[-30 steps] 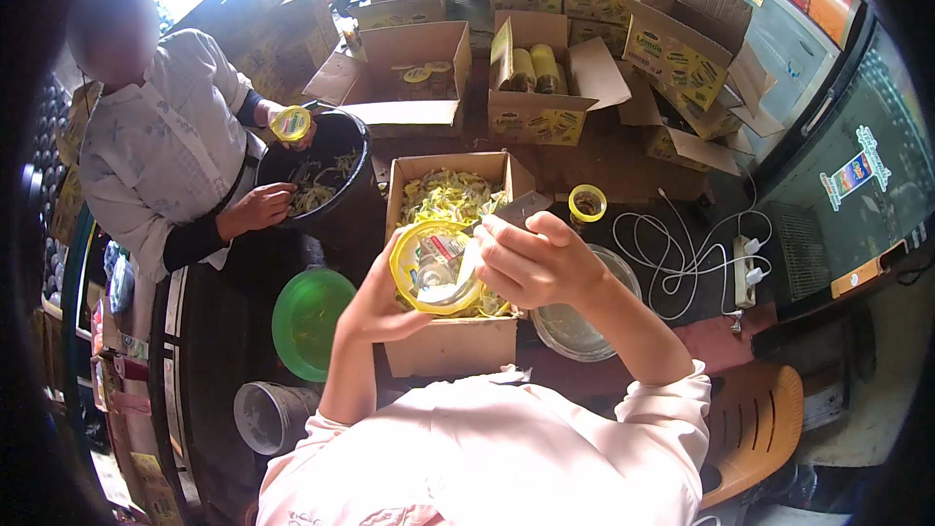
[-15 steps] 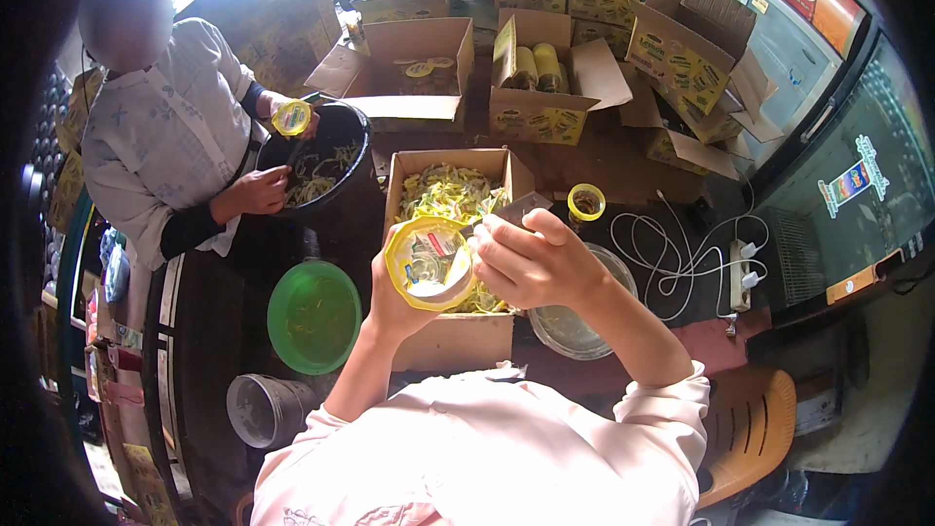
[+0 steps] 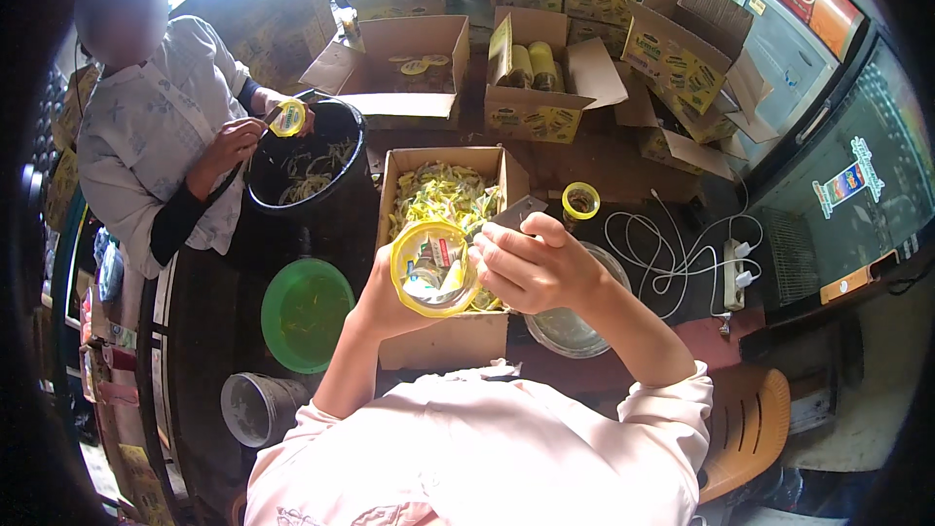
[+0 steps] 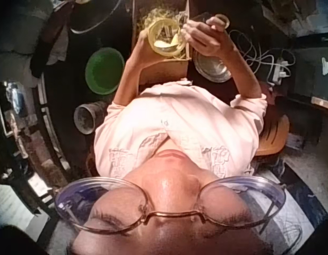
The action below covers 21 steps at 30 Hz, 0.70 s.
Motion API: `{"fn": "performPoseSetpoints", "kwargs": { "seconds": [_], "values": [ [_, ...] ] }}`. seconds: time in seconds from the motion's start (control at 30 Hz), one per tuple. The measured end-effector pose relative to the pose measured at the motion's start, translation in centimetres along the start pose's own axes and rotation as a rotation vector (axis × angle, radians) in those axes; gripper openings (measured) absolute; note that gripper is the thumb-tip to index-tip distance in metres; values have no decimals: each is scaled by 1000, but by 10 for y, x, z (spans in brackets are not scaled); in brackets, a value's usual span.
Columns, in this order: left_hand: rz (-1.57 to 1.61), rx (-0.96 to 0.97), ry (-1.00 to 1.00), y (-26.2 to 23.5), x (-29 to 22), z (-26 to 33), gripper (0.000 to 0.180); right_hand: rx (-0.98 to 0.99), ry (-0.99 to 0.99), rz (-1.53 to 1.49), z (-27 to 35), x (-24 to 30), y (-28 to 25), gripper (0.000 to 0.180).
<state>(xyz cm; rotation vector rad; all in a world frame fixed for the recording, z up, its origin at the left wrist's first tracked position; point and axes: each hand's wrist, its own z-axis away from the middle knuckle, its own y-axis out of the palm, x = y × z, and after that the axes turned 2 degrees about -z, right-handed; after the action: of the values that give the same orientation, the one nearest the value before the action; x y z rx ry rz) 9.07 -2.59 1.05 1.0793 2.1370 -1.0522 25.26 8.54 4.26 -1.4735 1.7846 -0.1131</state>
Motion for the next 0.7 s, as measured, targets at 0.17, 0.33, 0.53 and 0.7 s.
{"fn": "performPoseSetpoints", "kwargs": {
  "seconds": [0.17, 0.33, 0.53, 0.7],
  "values": [
    [9, 133, 15, -8, -2, -3, 40, 4, -21, -38, 4, -2, 3, 8],
    [107, 236, -11, -15, -1, -6, 40, 0, -29, -73, 6, 0, 6, 5],
    [392, 394, 5, -23, 2, -10, 42, -6, -42, -82, 6, 3, 5, 4],
    [535, 552, -82, -23, 6, -9, 40, -9, -73, -86, 3, 5, 1, 5]
  ]
}}
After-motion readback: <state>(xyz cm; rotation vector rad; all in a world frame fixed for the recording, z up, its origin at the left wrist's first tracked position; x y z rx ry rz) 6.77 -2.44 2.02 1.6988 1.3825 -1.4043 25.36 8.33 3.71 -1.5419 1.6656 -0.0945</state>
